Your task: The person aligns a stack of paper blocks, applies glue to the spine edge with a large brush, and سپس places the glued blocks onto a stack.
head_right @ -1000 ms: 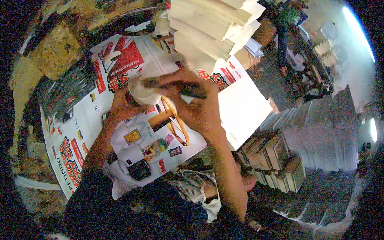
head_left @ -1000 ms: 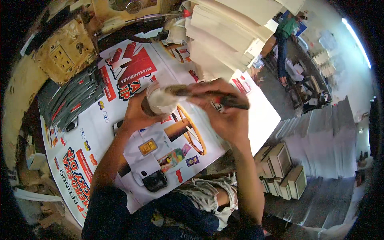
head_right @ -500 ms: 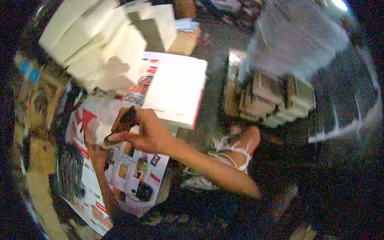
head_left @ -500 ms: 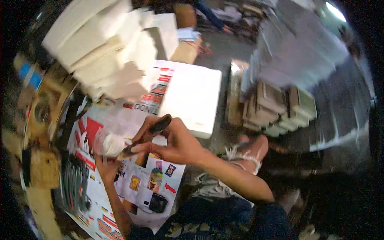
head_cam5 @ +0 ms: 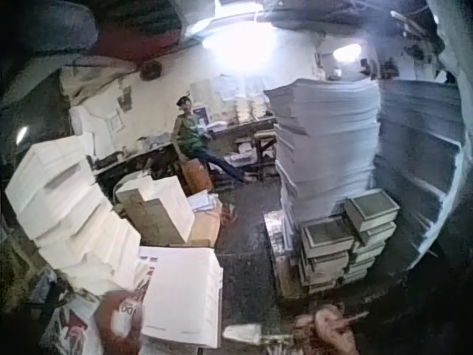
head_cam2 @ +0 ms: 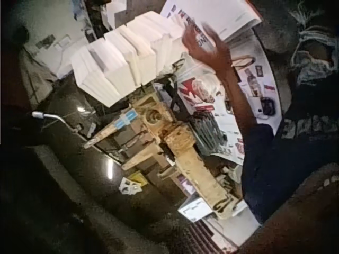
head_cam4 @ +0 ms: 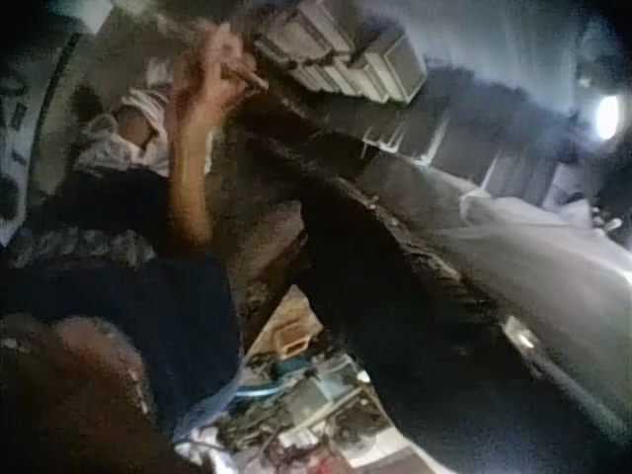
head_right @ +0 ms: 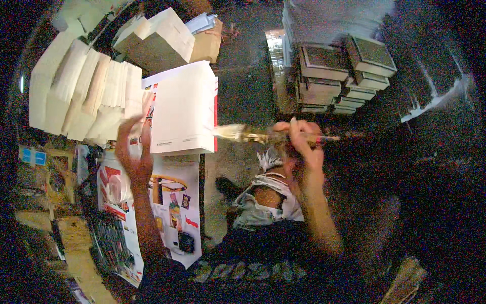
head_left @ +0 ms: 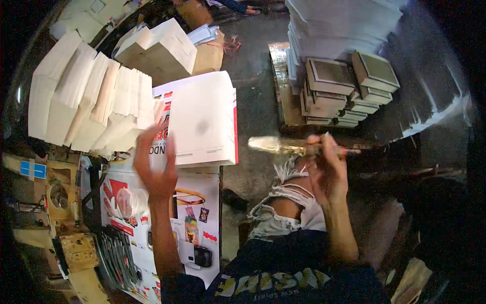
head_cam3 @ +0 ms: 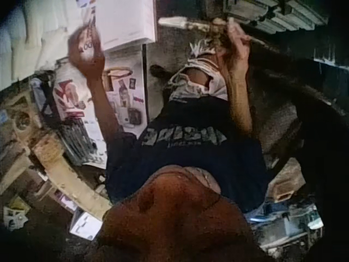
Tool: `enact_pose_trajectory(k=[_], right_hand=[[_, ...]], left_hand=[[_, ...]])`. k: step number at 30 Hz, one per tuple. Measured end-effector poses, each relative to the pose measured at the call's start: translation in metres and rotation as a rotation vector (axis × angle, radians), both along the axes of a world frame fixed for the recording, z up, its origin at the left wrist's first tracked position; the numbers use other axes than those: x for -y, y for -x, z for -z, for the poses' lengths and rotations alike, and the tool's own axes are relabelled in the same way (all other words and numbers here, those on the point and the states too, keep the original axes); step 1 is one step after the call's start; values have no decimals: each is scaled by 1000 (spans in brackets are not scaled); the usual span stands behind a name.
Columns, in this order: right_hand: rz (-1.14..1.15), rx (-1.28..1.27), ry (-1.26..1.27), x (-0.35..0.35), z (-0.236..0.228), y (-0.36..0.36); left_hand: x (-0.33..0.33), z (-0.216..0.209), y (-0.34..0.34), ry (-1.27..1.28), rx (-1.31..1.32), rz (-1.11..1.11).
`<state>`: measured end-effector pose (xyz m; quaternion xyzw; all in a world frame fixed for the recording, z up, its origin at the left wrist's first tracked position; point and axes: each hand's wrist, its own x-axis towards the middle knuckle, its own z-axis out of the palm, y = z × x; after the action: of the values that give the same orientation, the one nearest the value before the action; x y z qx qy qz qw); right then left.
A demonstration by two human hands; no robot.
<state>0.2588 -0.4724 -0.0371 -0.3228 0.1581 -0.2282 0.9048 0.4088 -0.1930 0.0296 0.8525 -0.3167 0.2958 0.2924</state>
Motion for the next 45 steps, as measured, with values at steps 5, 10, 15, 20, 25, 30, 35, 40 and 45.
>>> enact_pose_trajectory(k=[5,10,15,20,25,30,35,40,45], right_hand=[[23,119,-139,12,-2,-16],[1,-5,-165,20,51,-21],[33,-119,-167,-2,47,-35],[-79,-206,-128,-8,64,-45],[-157,-255,-47,-8,79,-49],[-27,-438,200,-23,86,-52],[9,-419,59,-20,67,-41],[-109,-478,272,-23,82,-56],[-10,-411,127,-18,50,-49]], left_hand=[[73,24,-87,1,-195,109],[95,51,-95,-240,-136,29],[97,57,-90,-305,-133,10],[94,60,-91,-423,-87,-35],[94,61,-94,-461,-224,-17],[93,64,-96,-474,-211,-18],[92,63,-94,-462,-251,-25],[96,61,-94,-455,-254,-23],[98,58,-93,-445,-271,-23]])
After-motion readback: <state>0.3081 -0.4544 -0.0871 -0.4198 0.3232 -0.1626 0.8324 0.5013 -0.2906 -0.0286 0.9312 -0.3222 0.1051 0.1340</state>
